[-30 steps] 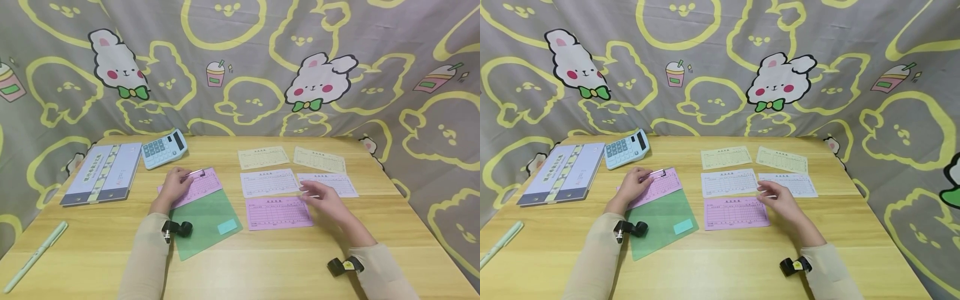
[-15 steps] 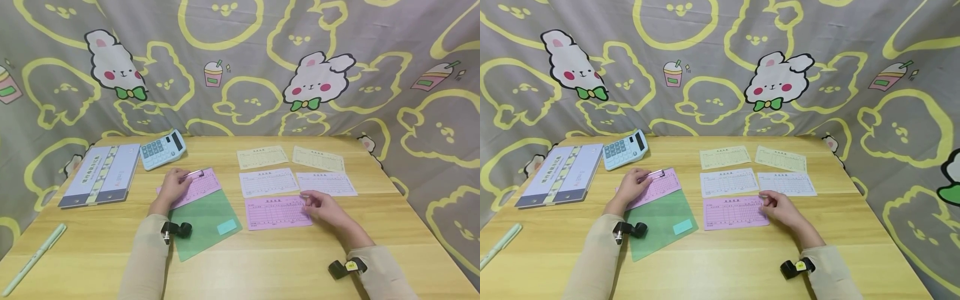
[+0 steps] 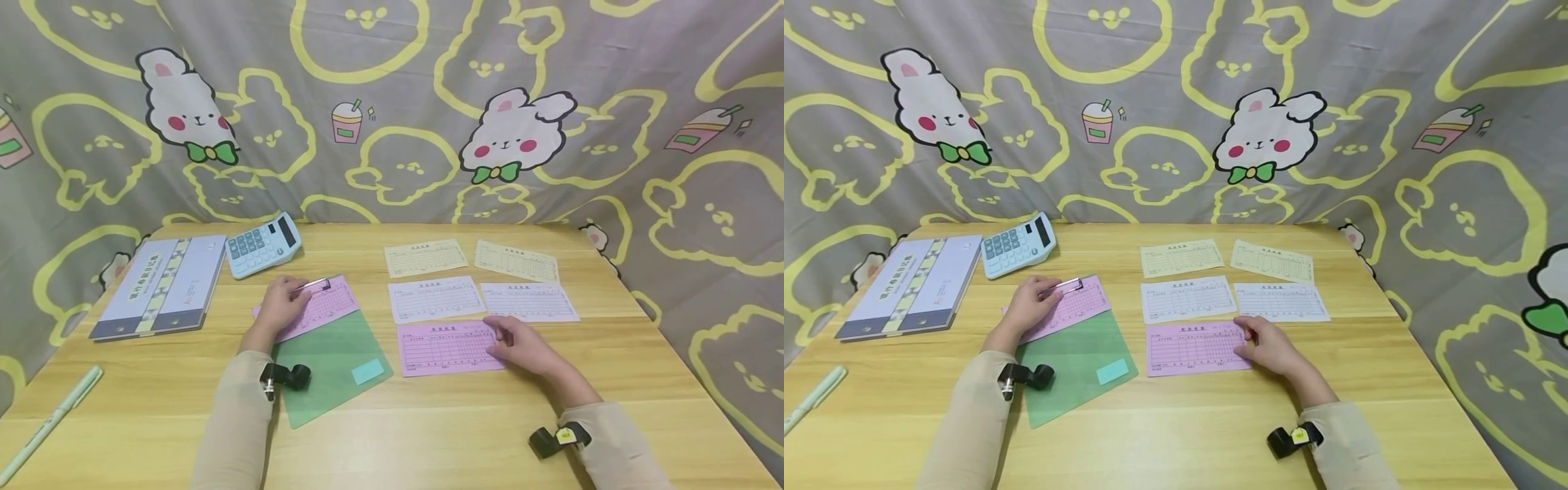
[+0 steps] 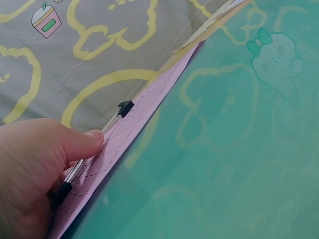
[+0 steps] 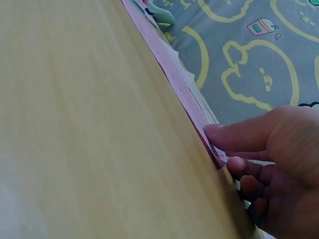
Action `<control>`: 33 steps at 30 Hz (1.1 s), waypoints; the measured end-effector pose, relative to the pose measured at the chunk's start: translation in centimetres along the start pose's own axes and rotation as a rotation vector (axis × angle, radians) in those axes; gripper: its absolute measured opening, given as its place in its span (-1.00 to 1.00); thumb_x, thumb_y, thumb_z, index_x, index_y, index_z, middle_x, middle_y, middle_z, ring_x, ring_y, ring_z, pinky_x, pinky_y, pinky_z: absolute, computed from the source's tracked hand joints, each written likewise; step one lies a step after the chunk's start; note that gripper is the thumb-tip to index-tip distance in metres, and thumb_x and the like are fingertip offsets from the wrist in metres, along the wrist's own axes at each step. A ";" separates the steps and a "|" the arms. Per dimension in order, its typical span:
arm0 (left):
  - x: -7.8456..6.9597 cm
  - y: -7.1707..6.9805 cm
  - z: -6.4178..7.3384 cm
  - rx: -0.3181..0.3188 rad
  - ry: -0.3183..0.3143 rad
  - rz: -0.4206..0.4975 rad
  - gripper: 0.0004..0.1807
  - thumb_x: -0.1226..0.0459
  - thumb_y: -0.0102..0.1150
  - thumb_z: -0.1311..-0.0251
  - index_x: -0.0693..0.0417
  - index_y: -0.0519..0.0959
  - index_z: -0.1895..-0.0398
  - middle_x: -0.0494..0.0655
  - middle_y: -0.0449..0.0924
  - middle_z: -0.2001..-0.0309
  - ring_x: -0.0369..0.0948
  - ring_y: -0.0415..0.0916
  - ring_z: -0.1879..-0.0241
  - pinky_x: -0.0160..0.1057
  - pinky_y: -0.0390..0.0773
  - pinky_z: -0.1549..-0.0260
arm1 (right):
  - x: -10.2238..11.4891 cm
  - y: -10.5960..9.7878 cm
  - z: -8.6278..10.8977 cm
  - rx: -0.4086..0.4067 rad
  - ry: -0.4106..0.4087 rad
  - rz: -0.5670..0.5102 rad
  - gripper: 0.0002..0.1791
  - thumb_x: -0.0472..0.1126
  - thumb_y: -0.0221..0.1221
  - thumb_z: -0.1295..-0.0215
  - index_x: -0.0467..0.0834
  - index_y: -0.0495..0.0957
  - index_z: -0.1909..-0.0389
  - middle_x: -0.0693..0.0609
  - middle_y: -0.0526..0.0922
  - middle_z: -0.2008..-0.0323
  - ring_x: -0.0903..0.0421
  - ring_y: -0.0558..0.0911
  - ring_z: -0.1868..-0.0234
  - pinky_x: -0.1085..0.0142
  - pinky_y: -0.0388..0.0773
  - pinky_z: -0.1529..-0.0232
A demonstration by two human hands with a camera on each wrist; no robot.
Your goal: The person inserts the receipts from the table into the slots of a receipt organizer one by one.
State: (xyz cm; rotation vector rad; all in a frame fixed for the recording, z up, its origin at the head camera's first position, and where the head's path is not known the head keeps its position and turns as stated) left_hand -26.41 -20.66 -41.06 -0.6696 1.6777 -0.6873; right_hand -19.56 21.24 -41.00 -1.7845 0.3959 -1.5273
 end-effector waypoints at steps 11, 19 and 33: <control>0.0 0.1 0.0 -0.004 0.014 -0.006 -0.63 0.31 0.02 -0.09 0.34 0.42 0.04 0.22 0.31 0.12 0.09 0.20 0.08 0.03 0.17 0.07 | 0.3 0.0 0.0 0.008 -0.029 0.039 -0.57 -0.35 0.23 0.09 -0.30 0.42 0.12 0.01 0.34 0.45 0.08 0.32 0.40 0.29 0.29 0.38; 0.0 -0.1 0.0 0.000 0.009 0.001 -0.63 0.30 0.03 -0.09 0.33 0.42 0.03 0.23 0.31 0.12 0.09 0.20 0.07 0.03 0.17 0.06 | 0.7 -0.1 0.2 -0.055 -0.066 0.108 -0.64 -0.32 0.26 0.11 -0.30 0.44 0.22 0.00 0.33 0.45 0.10 0.30 0.43 0.29 0.29 0.42; -0.1 -0.1 0.0 -0.002 -0.005 0.022 -0.63 0.31 0.03 -0.09 0.33 0.42 0.03 0.23 0.30 0.11 0.09 0.19 0.06 0.03 0.16 0.05 | 0.6 0.0 0.6 -0.133 -0.083 0.065 -0.27 -0.43 0.18 0.05 -0.14 0.15 -0.21 0.07 0.37 0.55 0.15 0.35 0.55 0.36 0.32 0.55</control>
Point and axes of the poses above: each hand's wrist, its own z-axis away from the middle knuckle, its own y-axis out of the palm, x = y × z, the point moved 4 cm from there along -z, towards the middle knuckle
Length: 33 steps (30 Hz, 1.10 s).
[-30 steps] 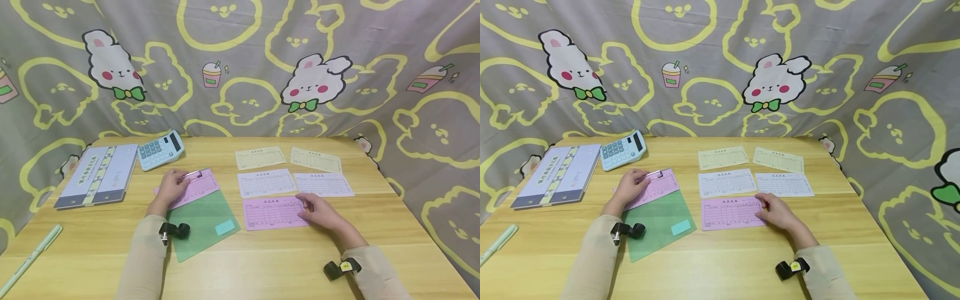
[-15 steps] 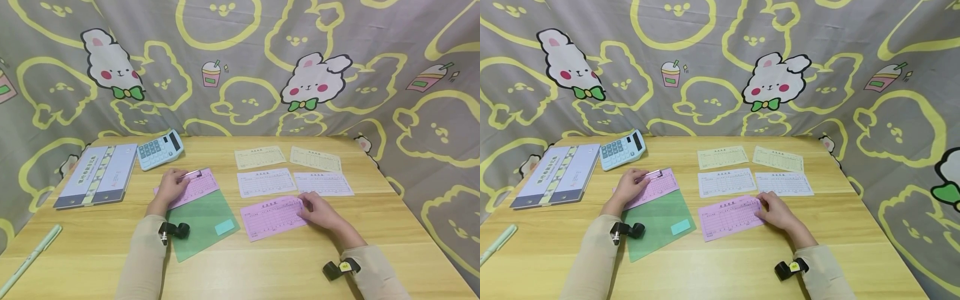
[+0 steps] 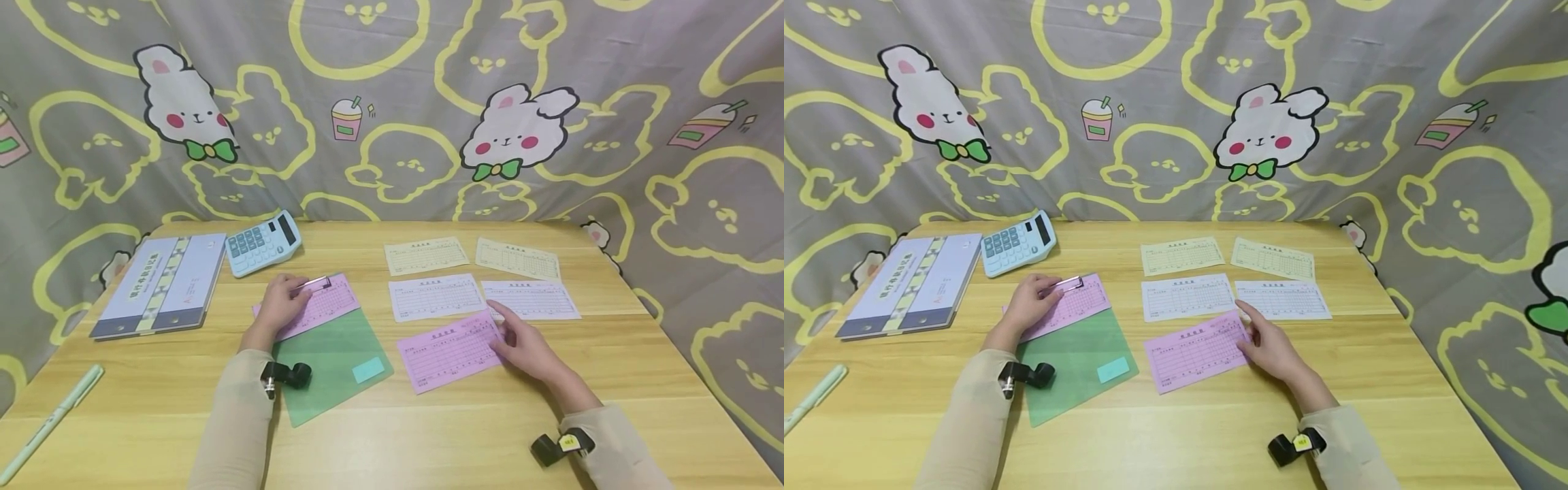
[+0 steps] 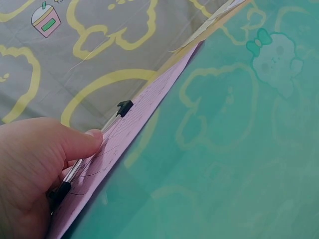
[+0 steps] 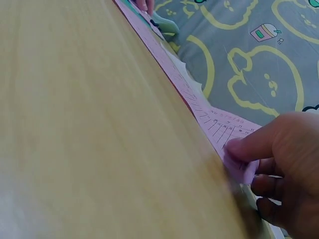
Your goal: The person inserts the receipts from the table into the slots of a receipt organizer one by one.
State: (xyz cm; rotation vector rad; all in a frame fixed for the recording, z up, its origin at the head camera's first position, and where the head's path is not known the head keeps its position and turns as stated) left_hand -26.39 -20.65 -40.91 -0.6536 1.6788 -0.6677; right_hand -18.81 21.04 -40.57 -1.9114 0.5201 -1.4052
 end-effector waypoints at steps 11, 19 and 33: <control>0.1 0.2 0.1 0.008 -0.014 -0.006 -0.62 0.30 0.04 -0.09 0.31 0.42 0.02 0.21 0.30 0.10 0.08 0.19 0.06 0.03 0.17 0.05 | 0.4 -0.1 0.2 0.017 -0.065 -0.098 -0.63 -0.42 0.08 -0.08 -0.20 0.47 0.04 -0.13 0.53 0.16 0.09 0.50 0.22 0.30 0.43 0.20; 0.2 0.1 0.0 0.002 -0.008 -0.011 -0.62 0.30 0.04 -0.09 0.31 0.42 0.02 0.22 0.31 0.11 0.08 0.20 0.06 0.02 0.17 0.05 | 1.1 -0.9 0.0 0.086 -0.008 -0.129 -0.70 -0.49 0.02 -0.08 -0.25 0.50 0.14 -0.19 0.51 0.16 0.12 0.54 0.37 0.35 0.48 0.37; 0.1 0.1 -0.2 -0.004 -0.008 -0.016 -0.63 0.30 0.05 -0.08 0.31 0.43 0.03 0.22 0.31 0.11 0.08 0.20 0.07 0.02 0.17 0.05 | 3.1 -3.7 -0.9 0.125 -0.019 -0.393 -0.63 -0.54 -0.01 -0.08 -0.39 0.37 0.02 -0.30 0.47 0.23 0.03 0.54 0.52 0.21 0.51 0.56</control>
Point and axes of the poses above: each hand's wrist, its own z-axis away from the middle knuckle, its own y-axis out of the palm, x = y × z, the point moved 4 cm from there along -z, towards the middle knuckle
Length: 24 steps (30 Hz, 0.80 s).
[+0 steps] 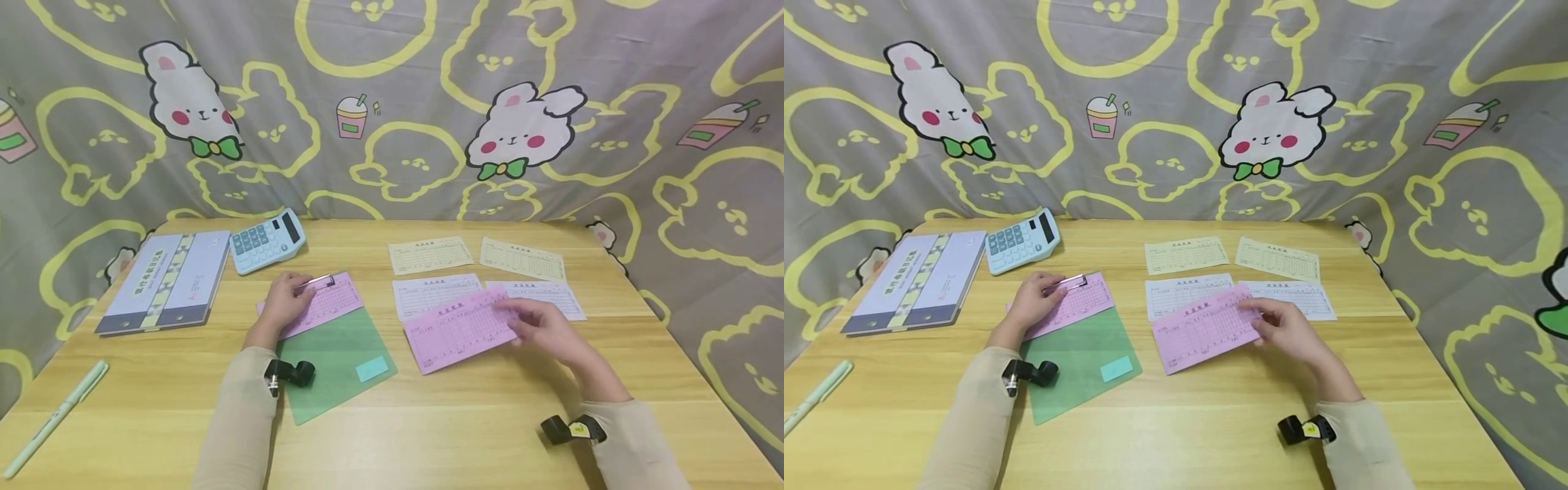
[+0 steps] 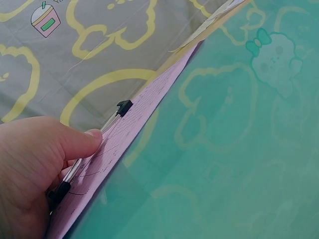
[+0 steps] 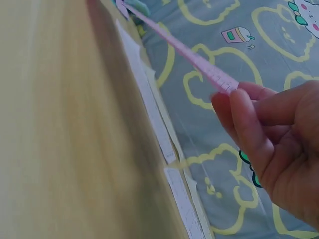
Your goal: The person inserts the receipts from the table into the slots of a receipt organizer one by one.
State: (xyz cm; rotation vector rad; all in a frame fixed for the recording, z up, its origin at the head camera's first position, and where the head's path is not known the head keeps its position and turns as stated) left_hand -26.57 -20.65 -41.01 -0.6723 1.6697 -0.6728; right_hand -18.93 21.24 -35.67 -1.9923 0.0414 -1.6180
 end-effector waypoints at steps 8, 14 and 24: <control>0.1 0.0 0.0 0.008 -0.003 0.007 -0.62 0.29 0.05 -0.08 0.31 0.43 0.03 0.22 0.31 0.10 0.08 0.20 0.06 0.03 0.17 0.05 | 0.7 1.4 -2.4 0.019 0.001 -0.149 -0.60 -0.53 0.00 -0.08 -0.44 0.32 -0.01 -0.37 0.43 0.15 0.02 0.56 0.41 0.12 0.50 0.42; 0.1 0.0 -0.1 0.008 0.002 0.011 -0.62 0.29 0.06 -0.07 0.31 0.43 0.03 0.22 0.31 0.10 0.08 0.20 0.06 0.02 0.17 0.05 | 1.0 4.3 -5.0 0.045 -0.013 -0.217 -0.58 -0.57 -0.03 -0.06 -0.45 0.31 -0.02 -0.37 0.37 0.06 0.02 0.56 0.34 0.18 0.51 0.35; 0.0 0.0 0.0 0.008 -0.008 0.010 -0.61 0.28 0.04 -0.08 0.31 0.42 0.02 0.21 0.31 0.10 0.08 0.20 0.06 0.03 0.17 0.04 | 0.6 9.5 -8.2 0.118 0.033 -0.207 -0.58 -0.55 -0.04 -0.07 -0.36 0.36 -0.02 -0.27 0.39 0.04 0.01 0.54 0.32 0.19 0.51 0.34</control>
Point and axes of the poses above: each hand's wrist, its own z-axis away from the middle knuckle, its own y-axis out of the palm, x = y × z, the point moved 4 cm from there along -z, towards the middle knuckle
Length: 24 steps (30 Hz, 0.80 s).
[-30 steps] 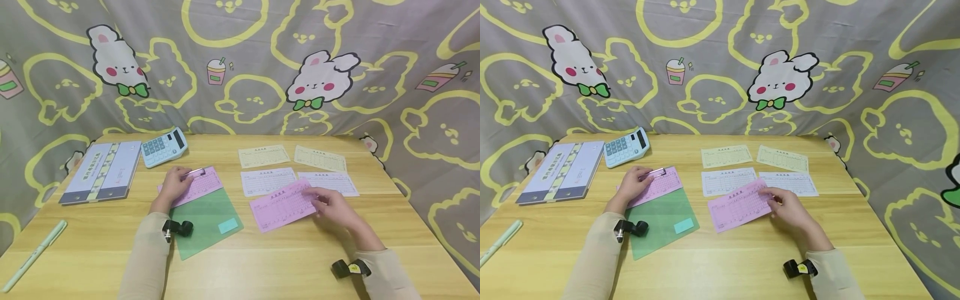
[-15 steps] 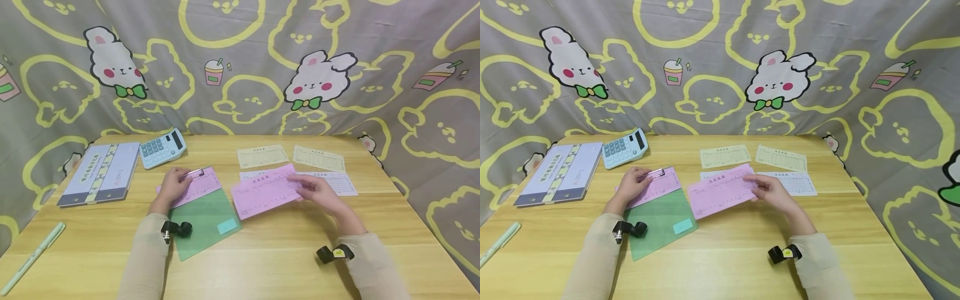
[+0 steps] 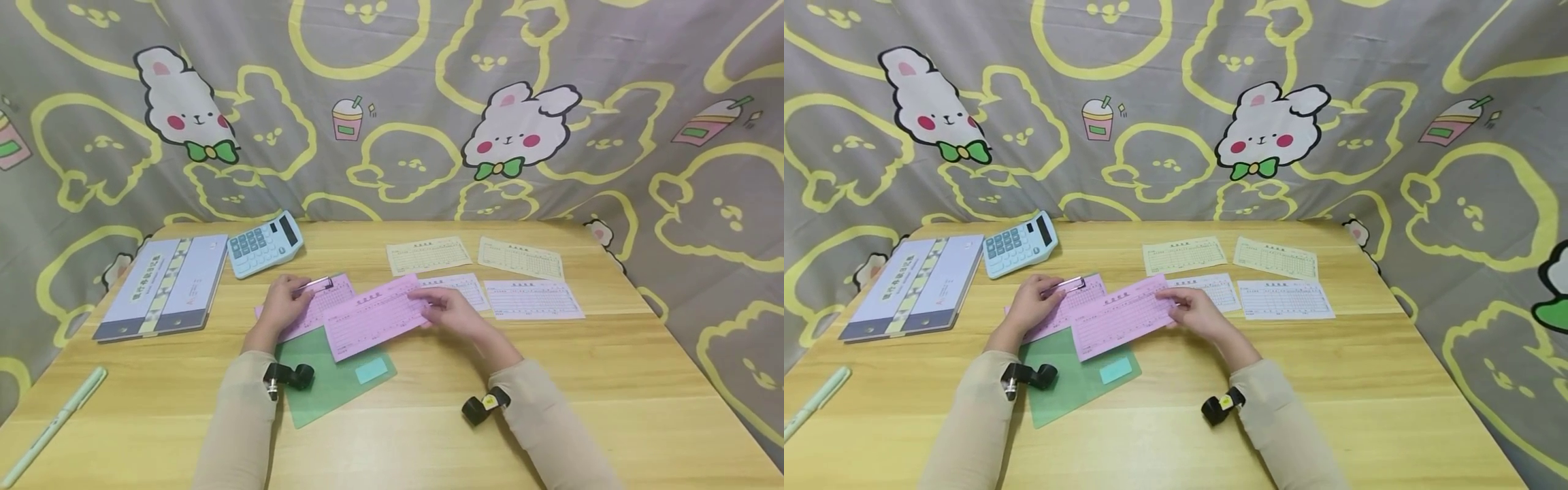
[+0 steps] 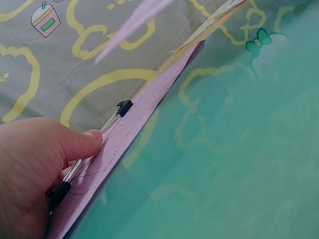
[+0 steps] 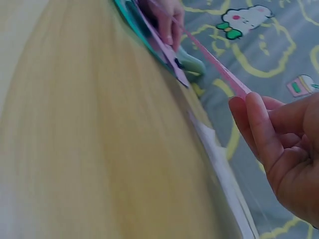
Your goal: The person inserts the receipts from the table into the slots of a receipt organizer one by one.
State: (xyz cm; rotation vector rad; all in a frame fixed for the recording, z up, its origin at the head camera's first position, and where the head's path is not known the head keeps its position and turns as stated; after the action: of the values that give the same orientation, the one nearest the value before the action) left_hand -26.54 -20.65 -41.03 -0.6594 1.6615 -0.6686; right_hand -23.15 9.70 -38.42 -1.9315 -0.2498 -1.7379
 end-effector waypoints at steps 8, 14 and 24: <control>-0.1 0.0 0.1 -0.006 -0.003 -0.008 -0.61 0.29 0.04 -0.08 0.31 0.43 0.02 0.19 0.31 0.12 0.07 0.20 0.08 0.02 0.18 0.06 | 1.4 2.8 -1.3 0.018 0.074 -0.032 -0.58 -0.61 -0.08 -0.04 -0.42 0.34 0.00 -0.34 0.39 0.07 -0.08 0.52 0.39 0.10 0.50 0.35; -0.2 -0.1 0.0 -0.009 -0.002 -0.018 -0.62 0.29 0.06 -0.08 0.31 0.43 0.03 0.20 0.32 0.11 0.07 0.21 0.07 0.02 0.18 0.06 | 0.1 4.3 -2.9 0.009 0.092 0.039 -0.57 -0.59 -0.04 -0.02 -0.35 0.39 0.01 -0.27 0.45 0.15 0.00 0.53 0.59 0.22 0.52 0.52; -0.2 -0.1 0.2 -0.003 -0.005 -0.005 -0.62 0.30 0.06 -0.08 0.32 0.43 0.03 0.21 0.32 0.12 0.09 0.22 0.07 0.03 0.18 0.06 | -0.3 6.3 -4.3 -0.006 0.100 0.015 -0.57 -0.59 -0.03 -0.01 -0.39 0.37 0.02 -0.16 0.49 0.50 0.11 0.50 0.66 0.25 0.51 0.61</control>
State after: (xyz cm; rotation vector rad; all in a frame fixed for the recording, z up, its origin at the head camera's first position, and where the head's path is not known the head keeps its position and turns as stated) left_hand -26.33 -20.58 -40.90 -0.6670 1.6570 -0.6684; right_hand -23.99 2.35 -40.13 -1.8393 -0.1940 -1.8214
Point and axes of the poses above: each hand's wrist, its own z-axis away from the middle knuckle, its own y-axis out of the palm, x = y × z, the point moved 4 cm from there along -z, towards the middle knuckle
